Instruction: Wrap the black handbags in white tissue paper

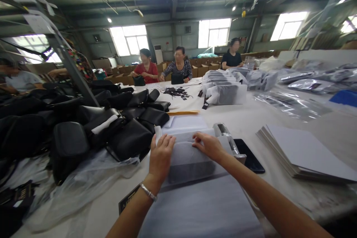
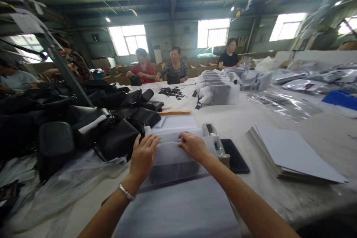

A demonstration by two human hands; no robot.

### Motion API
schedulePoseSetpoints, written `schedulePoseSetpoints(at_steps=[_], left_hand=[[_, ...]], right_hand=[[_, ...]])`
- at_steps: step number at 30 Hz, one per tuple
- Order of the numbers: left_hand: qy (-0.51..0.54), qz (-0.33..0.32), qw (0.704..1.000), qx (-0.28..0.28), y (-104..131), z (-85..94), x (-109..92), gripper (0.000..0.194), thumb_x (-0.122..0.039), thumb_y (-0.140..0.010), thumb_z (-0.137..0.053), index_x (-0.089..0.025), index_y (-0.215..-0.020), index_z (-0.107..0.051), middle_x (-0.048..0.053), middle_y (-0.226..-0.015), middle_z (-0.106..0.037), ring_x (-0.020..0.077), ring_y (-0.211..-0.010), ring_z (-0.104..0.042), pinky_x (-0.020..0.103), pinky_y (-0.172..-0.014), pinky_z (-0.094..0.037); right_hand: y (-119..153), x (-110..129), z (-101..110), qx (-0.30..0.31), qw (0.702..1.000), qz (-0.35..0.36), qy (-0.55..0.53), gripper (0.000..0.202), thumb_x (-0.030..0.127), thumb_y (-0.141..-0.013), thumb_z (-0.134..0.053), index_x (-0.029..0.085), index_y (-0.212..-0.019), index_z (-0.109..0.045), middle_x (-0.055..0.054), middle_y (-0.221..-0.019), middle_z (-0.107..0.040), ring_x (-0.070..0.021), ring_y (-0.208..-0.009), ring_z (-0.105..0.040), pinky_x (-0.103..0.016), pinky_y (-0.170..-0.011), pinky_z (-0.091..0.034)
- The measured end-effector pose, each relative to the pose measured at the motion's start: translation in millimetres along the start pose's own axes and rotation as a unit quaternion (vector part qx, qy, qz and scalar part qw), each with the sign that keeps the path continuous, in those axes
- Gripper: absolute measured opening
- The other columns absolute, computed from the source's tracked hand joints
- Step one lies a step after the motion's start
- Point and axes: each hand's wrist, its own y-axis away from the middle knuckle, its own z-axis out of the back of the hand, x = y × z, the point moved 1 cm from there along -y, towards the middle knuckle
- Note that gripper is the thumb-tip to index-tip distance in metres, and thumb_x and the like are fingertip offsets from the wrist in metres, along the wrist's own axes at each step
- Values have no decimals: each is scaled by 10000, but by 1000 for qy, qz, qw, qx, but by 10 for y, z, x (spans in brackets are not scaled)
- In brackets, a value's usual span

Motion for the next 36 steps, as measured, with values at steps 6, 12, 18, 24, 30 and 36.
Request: schedulePoseSetpoints(at_steps=[6,12,18,24,30,36], left_hand=[[66,-78,991,86,222,-213,-446,331,-160,-964,-486,-209,-1273,-596,77,-1373,-607,256,-1286,-546,469,-1093,-435],[45,-17,991,127,204,-282,-406,469,-285,-933,-575,-324,-1393,-494,49,-1537,-419,349,-1429,-339,640,-1079,-369],[57,-13,987,147,185,-243,-314,481,-355,-956,-522,-355,-1431,-446,21,-1571,-357,345,-1453,-285,645,-1087,-343],[57,-21,984,166,134,-210,-225,491,-395,-963,-498,-340,-1446,-429,30,-1577,-346,326,-1463,-270,607,-1066,-391],[48,-26,984,169,122,-214,-196,481,-385,-970,-485,-325,-1445,-437,35,-1578,-346,324,-1466,-264,593,-1054,-409],[47,-22,984,168,137,-232,-213,482,-383,-970,-484,-317,-1446,-439,46,-1580,-339,328,-1466,-260,601,-1058,-395]], right_hand=[[-111,-92,-42,-39,998,45,20,165,228,-874,-641,231,-1038,-631,-24,-928,-731,-199,-915,-666,-366,-886,-494],[239,-68,-7,-145,985,52,79,328,191,-930,-522,223,-1244,-612,-96,-1320,-623,-256,-1224,-566,-493,-1109,-377],[842,56,-391,-114,992,-50,19,505,406,-947,-518,164,-1389,-518,-154,-1450,-503,-296,-1362,-445,-473,-1100,-428],[812,144,-524,-79,991,-109,-22,638,483,-931,-520,135,-1458,-432,-187,-1503,-425,-298,-1379,-425,-470,-1114,-405],[920,21,48,-152,984,-89,-7,360,356,-950,-517,221,-1262,-635,-99,-1285,-654,-252,-1201,-601,-434,-1062,-460],[1080,-637,558,-278,933,-226,-19,310,465,-833,-634,208,-962,-750,-119,-1360,-589,-310,-1351,-436,-543,-1159,-277]])
